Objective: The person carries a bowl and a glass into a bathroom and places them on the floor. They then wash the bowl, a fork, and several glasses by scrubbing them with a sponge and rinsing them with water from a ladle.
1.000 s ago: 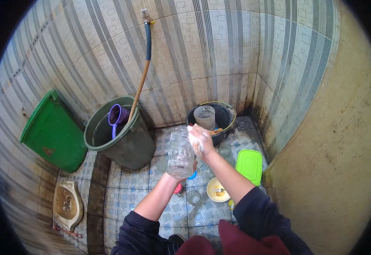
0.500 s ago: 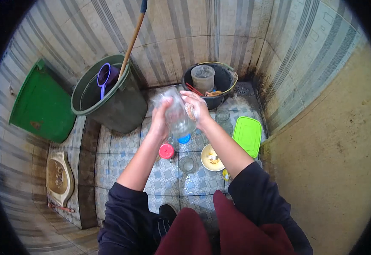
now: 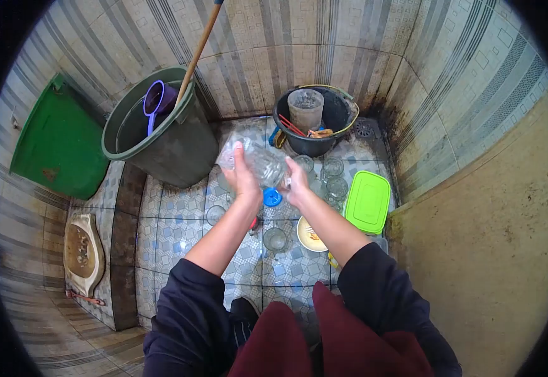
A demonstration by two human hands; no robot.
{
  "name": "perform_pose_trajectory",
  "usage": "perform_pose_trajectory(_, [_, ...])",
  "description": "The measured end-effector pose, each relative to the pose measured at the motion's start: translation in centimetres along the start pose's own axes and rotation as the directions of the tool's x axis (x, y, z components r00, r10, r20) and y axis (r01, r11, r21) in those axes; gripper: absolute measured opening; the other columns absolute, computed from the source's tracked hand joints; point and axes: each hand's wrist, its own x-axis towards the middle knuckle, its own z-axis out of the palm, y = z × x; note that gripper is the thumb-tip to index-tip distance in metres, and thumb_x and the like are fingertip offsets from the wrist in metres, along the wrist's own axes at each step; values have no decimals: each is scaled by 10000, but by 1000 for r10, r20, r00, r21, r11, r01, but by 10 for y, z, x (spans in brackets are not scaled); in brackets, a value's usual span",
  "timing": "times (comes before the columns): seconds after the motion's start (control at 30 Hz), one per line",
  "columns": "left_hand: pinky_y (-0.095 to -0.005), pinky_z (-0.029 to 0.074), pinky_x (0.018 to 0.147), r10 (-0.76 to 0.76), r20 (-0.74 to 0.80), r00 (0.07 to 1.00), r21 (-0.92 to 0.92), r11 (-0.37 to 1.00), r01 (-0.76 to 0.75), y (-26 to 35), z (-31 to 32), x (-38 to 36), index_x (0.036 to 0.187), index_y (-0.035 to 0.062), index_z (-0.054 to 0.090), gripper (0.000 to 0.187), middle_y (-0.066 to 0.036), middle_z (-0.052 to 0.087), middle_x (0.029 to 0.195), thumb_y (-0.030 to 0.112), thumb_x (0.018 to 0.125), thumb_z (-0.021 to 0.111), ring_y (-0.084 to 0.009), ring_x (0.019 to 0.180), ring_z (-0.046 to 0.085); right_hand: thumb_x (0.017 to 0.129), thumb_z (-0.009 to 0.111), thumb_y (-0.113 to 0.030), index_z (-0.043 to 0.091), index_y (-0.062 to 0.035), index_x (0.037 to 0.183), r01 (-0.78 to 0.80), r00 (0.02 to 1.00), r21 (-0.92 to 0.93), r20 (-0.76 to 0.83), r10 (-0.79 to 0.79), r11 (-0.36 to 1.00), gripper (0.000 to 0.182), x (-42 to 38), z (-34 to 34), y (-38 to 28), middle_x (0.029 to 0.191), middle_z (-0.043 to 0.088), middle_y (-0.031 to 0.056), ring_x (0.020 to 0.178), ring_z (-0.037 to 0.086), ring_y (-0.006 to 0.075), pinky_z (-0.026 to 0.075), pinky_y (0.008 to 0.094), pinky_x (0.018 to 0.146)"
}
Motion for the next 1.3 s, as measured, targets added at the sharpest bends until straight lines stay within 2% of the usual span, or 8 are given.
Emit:
perform_pose_trajectory(0.13, [-277,371,771,112,-29,993,177,979,-105,-16,-8,-1,1011,40,423,451,-72,505,959,259,688,649,-166,852,483,800,377,-357,387,-151,538,-334,913,-74,222,342,940,334,-2,-13,-2,403,345,-5,294,306,131,190,267,270])
perform_pose_trajectory(0.3, [-301,384,760,103,173,979,569,802,-185,-48,-60,18,949,36,442,499,-95,518,938,249,585,709,-194,844,501,762,407,-386,339,-146,535,-233,941,-375,146,305,897,338,24,-51,-6,404,350,1,276,298,116,177,263,263])
perform_pose_trajectory(0.4, [-323,402,746,-106,372,922,821,502,-273,-74,-93,20,938,40,454,607,-127,528,911,292,465,739,-240,859,517,712,478,-413,389,-146,578,-260,949,-623,-24,315,737,312,28,-63,-20,421,373,-7,283,309,117,192,257,279])
perform_pose_trajectory(0.53, [-341,406,767,-190,638,746,750,376,-545,-85,-105,9,973,33,450,633,-130,527,927,276,458,725,-267,878,510,703,492,-414,422,-146,603,-298,932,-702,-68,356,647,295,21,-64,-33,432,398,-7,290,328,123,196,262,284])
perform_pose_trajectory(0.97, [-365,408,783,-517,602,608,789,269,-553,-110,-115,2,1048,40,409,713,-163,515,1004,241,441,723,-313,925,501,699,540,-355,346,-173,424,-326,926,-733,-119,359,598,382,20,-65,-25,398,373,-4,325,338,134,229,277,322])
perform_pose_trajectory(1.07, [-366,410,789,-519,625,583,767,270,-582,-115,-121,2,1061,42,398,734,-175,510,1008,231,433,728,-322,930,498,709,538,-340,366,-163,436,-314,938,-719,-132,321,620,368,23,-68,-23,388,369,1,314,331,134,244,278,323])
perform_pose_trajectory(1.13, [-356,394,815,-544,627,558,758,261,-597,-119,-124,3,1070,35,401,744,-171,508,1019,223,429,727,-304,960,490,655,572,-372,507,-133,649,-295,919,-753,-56,390,588,247,32,-76,-23,561,470,8,464,410,146,318,295,440])
perform_pose_trajectory(1.3, [-328,379,833,-689,567,452,798,322,-510,-116,-120,21,1097,52,410,729,-160,503,1052,281,486,735,-275,985,482,653,577,-372,507,-128,644,-268,926,-750,-27,377,604,254,40,-79,-19,551,467,14,432,400,145,311,294,420])
